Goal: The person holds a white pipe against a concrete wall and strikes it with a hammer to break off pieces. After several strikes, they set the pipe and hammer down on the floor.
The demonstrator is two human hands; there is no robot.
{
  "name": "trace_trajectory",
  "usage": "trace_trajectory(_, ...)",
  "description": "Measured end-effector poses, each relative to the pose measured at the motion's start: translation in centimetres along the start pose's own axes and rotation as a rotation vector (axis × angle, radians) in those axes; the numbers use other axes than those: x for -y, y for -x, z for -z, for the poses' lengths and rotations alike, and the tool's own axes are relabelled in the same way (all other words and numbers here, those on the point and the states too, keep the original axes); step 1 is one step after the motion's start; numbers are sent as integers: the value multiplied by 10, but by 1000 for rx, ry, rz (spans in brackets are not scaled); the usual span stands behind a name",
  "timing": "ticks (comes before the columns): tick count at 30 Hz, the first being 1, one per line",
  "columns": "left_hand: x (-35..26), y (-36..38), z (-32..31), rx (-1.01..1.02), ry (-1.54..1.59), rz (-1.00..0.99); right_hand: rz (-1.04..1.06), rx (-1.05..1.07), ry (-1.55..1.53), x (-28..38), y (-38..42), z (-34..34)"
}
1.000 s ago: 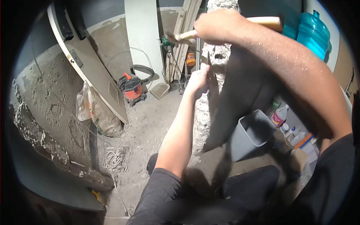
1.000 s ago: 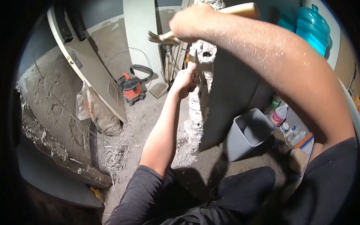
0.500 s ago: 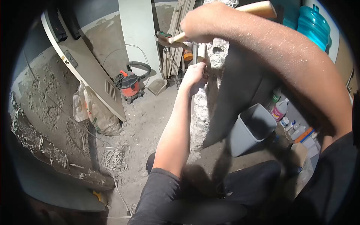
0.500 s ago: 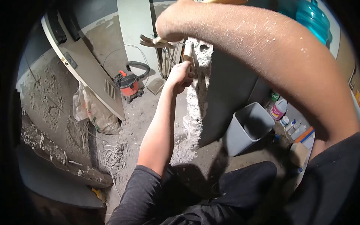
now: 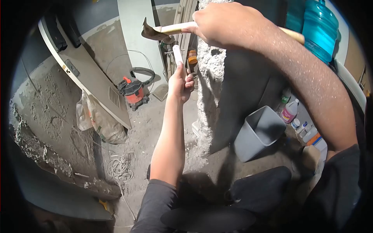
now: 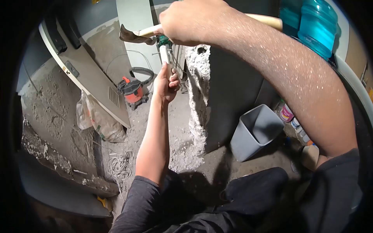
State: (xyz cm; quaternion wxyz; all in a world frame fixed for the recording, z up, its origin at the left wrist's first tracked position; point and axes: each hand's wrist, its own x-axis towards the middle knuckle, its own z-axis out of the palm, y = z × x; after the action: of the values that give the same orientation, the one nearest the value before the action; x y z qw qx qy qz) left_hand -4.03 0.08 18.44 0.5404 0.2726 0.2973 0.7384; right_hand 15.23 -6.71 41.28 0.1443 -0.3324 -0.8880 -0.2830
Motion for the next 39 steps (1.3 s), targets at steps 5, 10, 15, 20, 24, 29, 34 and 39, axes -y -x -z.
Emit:
trace_trajectory(5,-1,6,-20,55,-277,-167,-12,-266,-67,-21,-1,-32)
trace_trajectory(10,8,6,-12,10,-496,-386,-255,-337,-571,-15,52,-64)
trace_trajectory(15,29,12,1,-149,-1067,-778,-552,-340,-1541,24,130,-206)
trace_trajectory(20,57,49,-18,-35,-1088,-617,-646,-327,-1987,56,187,-300)
trace_trajectory(24,101,20,-12,-20,-1121,-792,-671,-542,-2118,56,181,-301)
trace_trajectory(29,127,11,-21,-222,-1108,-734,-600,-642,-2148,53,180,-297)
trace_trajectory(34,133,26,-58,-275,-1306,-532,-584,-458,-2172,57,189,-306)
trace_trajectory(39,118,33,-55,-224,-1234,-425,-596,-414,-2150,60,218,-317)
